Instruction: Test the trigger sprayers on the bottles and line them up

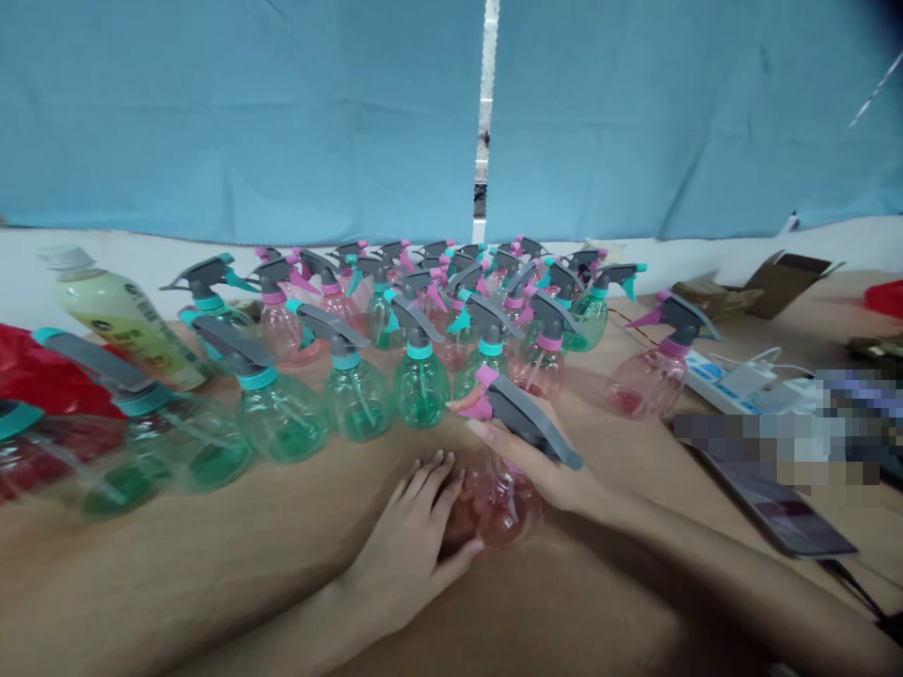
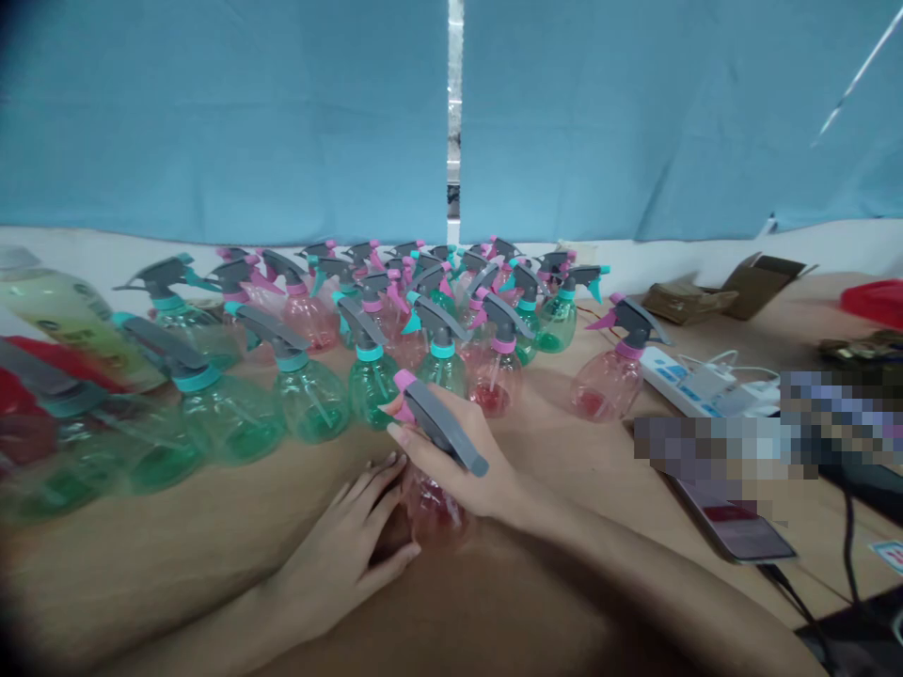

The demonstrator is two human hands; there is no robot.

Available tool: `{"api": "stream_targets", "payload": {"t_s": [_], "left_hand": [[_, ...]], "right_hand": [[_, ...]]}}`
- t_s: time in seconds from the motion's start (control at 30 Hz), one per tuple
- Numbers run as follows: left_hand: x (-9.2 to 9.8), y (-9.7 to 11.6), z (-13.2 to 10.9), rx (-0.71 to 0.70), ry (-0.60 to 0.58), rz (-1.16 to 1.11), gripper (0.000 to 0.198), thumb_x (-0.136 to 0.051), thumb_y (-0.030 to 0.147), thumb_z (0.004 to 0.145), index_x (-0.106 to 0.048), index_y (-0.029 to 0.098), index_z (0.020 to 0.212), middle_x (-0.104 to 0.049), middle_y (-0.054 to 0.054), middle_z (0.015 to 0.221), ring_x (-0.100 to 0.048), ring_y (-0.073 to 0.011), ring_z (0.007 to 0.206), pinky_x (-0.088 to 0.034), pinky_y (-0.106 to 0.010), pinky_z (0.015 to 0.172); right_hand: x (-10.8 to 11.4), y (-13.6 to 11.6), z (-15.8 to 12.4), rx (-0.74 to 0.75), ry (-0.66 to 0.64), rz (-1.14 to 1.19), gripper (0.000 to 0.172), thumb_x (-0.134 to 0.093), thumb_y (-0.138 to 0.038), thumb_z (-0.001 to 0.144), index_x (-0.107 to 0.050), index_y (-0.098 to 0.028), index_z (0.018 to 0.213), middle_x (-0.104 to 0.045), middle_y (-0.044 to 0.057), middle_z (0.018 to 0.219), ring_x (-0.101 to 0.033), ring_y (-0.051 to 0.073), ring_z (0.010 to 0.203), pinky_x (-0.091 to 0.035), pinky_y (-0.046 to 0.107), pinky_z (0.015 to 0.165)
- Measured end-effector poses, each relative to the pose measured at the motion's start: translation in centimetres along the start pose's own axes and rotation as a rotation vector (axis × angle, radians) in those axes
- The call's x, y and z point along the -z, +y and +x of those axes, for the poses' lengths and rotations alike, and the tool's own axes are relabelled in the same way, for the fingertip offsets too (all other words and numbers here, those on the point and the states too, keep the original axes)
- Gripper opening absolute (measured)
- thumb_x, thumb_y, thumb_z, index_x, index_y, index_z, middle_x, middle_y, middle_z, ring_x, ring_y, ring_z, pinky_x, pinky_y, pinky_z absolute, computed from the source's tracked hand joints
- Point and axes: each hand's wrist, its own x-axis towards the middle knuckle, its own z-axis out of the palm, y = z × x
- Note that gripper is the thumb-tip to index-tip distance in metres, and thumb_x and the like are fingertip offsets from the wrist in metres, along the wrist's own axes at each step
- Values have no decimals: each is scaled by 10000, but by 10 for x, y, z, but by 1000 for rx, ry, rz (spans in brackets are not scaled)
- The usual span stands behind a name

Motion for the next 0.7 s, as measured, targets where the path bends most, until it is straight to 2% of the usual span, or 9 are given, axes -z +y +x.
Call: {"api": "stream_targets", "payload": {"t_s": [0.7], "left_hand": [[1,1,0,3,4,-13,546,-540,451,882,-458,95,1288,-467,-197,1357,-425,-339,1248,-368,-526,992]], "right_hand": [[-1,-1,0,-7,17,14,150,-530,-302,867,-585,-249,996,-659,16,979,-626,173,907,-497,351,859]]}}
